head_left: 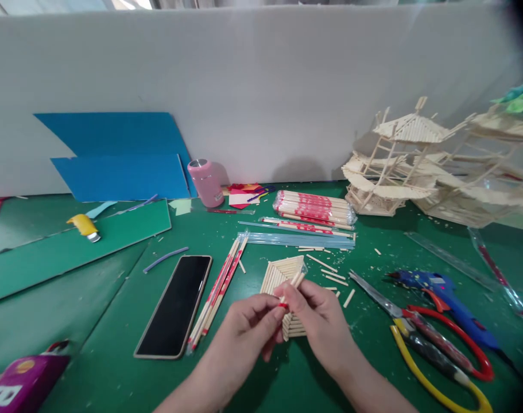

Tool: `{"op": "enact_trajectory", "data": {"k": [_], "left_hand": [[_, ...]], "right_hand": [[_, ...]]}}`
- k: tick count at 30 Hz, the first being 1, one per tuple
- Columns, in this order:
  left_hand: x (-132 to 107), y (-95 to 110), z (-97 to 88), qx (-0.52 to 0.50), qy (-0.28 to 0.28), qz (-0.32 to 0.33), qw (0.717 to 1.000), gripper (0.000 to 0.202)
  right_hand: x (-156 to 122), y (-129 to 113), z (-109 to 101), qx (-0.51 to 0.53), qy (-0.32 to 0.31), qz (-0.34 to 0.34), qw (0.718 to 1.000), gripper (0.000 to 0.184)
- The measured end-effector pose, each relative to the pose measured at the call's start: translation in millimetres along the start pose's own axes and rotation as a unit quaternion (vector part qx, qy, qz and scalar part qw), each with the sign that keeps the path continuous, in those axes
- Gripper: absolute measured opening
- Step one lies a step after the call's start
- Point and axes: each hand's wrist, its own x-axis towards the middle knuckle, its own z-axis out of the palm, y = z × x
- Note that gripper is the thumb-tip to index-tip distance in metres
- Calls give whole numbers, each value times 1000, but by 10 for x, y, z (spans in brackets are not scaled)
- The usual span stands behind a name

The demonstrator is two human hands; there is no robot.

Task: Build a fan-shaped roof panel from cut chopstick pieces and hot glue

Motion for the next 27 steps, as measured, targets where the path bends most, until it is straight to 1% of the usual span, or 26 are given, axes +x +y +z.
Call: {"op": "enact_trajectory", "data": {"k": [2, 3, 4, 5, 7, 9, 12, 15, 18, 20, 24, 25, 27], "left_hand": [[-36, -119, 102, -3, -4, 10, 1000, 39], [-55, -179, 140, -8, -8, 12, 1000, 39], [-76, -233, 171, -23, -7, 13, 1000, 40], [-99, -278, 198, -30, 5, 17, 999, 40], [-146, -332, 246, -34, 35, 33, 998, 40], [-187, -342, 290, -36, 52, 44, 997, 40], [-212, -307, 340, -49, 58, 56, 996, 37], [-188, -255, 364, -54, 56, 84, 993, 35], [-142, -221, 364, -65, 47, 96, 992, 31], [-119, -218, 350, -74, 36, 92, 992, 32], [-100, -237, 299, -48, 6, 47, 998, 40], [-98, -241, 284, -38, -3, 35, 999, 42], [-93, -243, 254, -15, -19, 26, 999, 44]], "right_hand": [[-7, -2, -57, -2, 55, -16, 998, 31], [-21, 3, -100, -1, 80, -22, 997, 31], [-44, 11, -141, 0, 99, -25, 995, 31], [-74, 22, -173, -1, 109, -23, 994, 31], [-152, 51, -192, -8, 112, -15, 994, 31], [-239, 87, -150, -18, 91, -9, 996, 32], [-335, 141, -36, -23, 56, -26, 998, 30], [-367, 161, 41, -24, 67, -55, 996, 29], [-363, 135, 33, -29, 70, -65, 995, 29], [-354, 110, -24, -28, 74, -64, 995, 30], [-312, 76, -237, 10, 114, -45, 992, 38], [-297, 68, -294, 10, 123, -47, 991, 37], [-271, 53, -385, -29, 132, -66, 989, 32]]}}
